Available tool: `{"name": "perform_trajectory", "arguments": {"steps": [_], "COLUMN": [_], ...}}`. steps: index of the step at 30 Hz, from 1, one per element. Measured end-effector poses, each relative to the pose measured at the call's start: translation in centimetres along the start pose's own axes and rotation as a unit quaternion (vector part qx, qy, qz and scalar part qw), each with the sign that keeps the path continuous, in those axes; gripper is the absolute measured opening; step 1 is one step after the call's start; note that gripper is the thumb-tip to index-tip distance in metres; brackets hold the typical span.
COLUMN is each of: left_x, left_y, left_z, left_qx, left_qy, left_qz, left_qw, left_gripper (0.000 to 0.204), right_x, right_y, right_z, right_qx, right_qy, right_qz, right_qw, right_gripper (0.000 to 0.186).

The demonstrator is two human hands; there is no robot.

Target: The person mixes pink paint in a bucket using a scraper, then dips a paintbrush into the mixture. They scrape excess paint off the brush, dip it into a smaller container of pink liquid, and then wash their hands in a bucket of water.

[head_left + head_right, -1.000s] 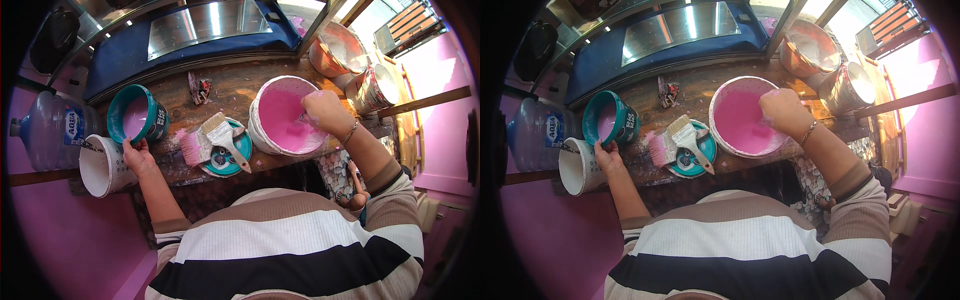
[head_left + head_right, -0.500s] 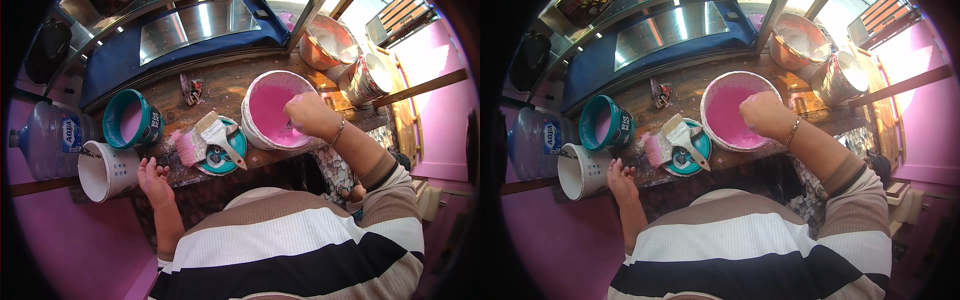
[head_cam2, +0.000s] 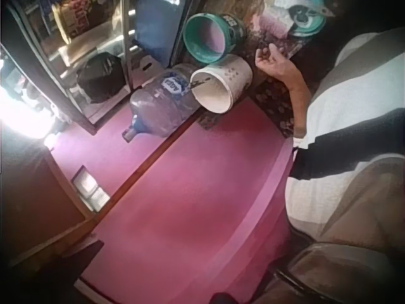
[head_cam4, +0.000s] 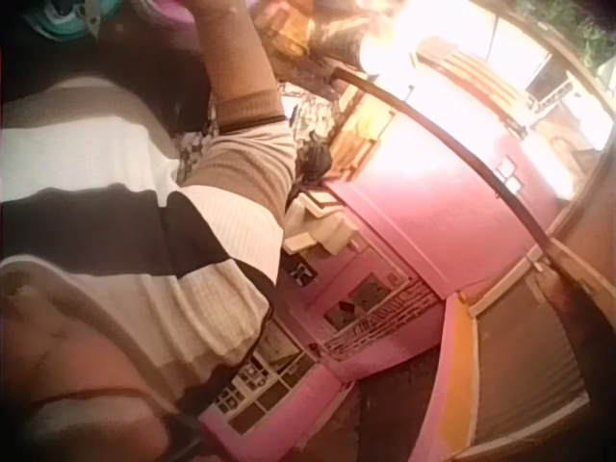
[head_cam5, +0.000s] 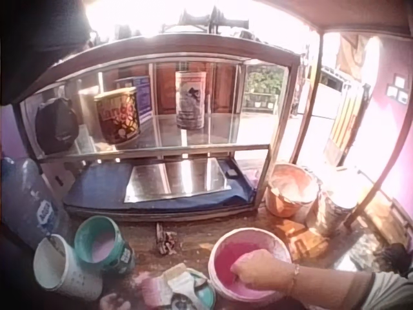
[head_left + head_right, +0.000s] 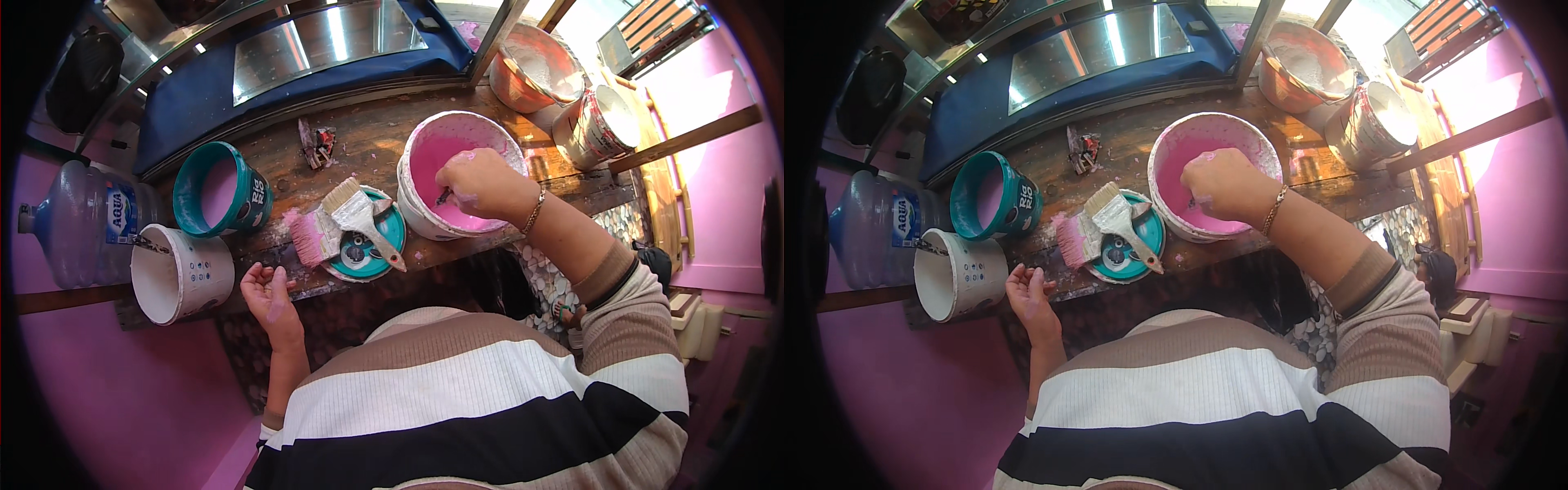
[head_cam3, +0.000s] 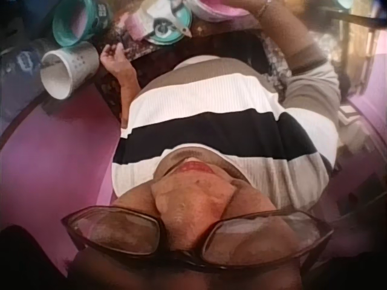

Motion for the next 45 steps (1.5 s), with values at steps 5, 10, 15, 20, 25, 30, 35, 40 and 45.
{"name": "perform_trajectory", "arguments": {"steps": [5,10,15,20,25,30,35,40,45], "left_x": [-1.1,-1.7,-0.4,-0.2,-1.2,-1.0,-1.0,-1.2,-2.0], "left_y": [0.3,1.6,1.7,1.3,1.6,1.6,2.0,2.1,2.1], "left_z": [-0.3,-1.0,-1.4,-1.5,-1.5,-1.5,-1.4,-1.2,-0.9], "left_qx": [-0.002,-0.031,-0.035,-0.035,-0.036,-0.047,-0.049,-0.056,-0.052], "left_qy": [-0.002,-0.008,0.016,0.015,0.001,0.007,0.019,0.032,0.027], "left_qz": [0.006,0.017,0.0,-0.002,-0.003,-0.001,0.001,-0.004,0.007], "left_qw": [1.0,0.999,0.999,0.999,0.999,0.999,0.999,0.998,0.998], "left_gripper": [0.032,0.031,0.029,0.029,0.028,0.028,0.028,0.028,0.026], "right_x": [0.3,-3.3,-3.2,-1.6,-1.2,-1.1,0.5,-1.1,-5.1], "right_y": [-3.2,0.1,1.0,-2.4,-3.8,-3.4,-2.3,-3.0,-3.8], "right_z": [-0.8,-0.3,1.0,1.5,0.2,-2.2,-2.7,-2.5,-3.0], "right_qx": [0.054,-0.071,-0.157,-0.066,0.025,0.044,0.053,0.053,0.134], "right_qy": [0.064,-0.115,-0.172,-0.1,-0.013,0.029,0.069,0.022,-0.106], "right_qz": [-0.124,-0.124,-0.131,-0.157,-0.135,-0.104,-0.019,0.135,0.017], "right_qw": [0.989,0.983,0.964,0.98,0.99,0.993,0.996,0.989,0.985], "right_gripper": [0.014,0.013,0.013,0.013,0.014,0.015,0.017,0.02,0.016]}}
Point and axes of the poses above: each hand's wrist, its own z-axis towards the middle knuckle, its own x-axis out of the palm, y = z × x, the point moved 7 cm from there along z, towards the middle knuckle, and after that the axes turned 3 degrees about x, right-handed, at the moved point
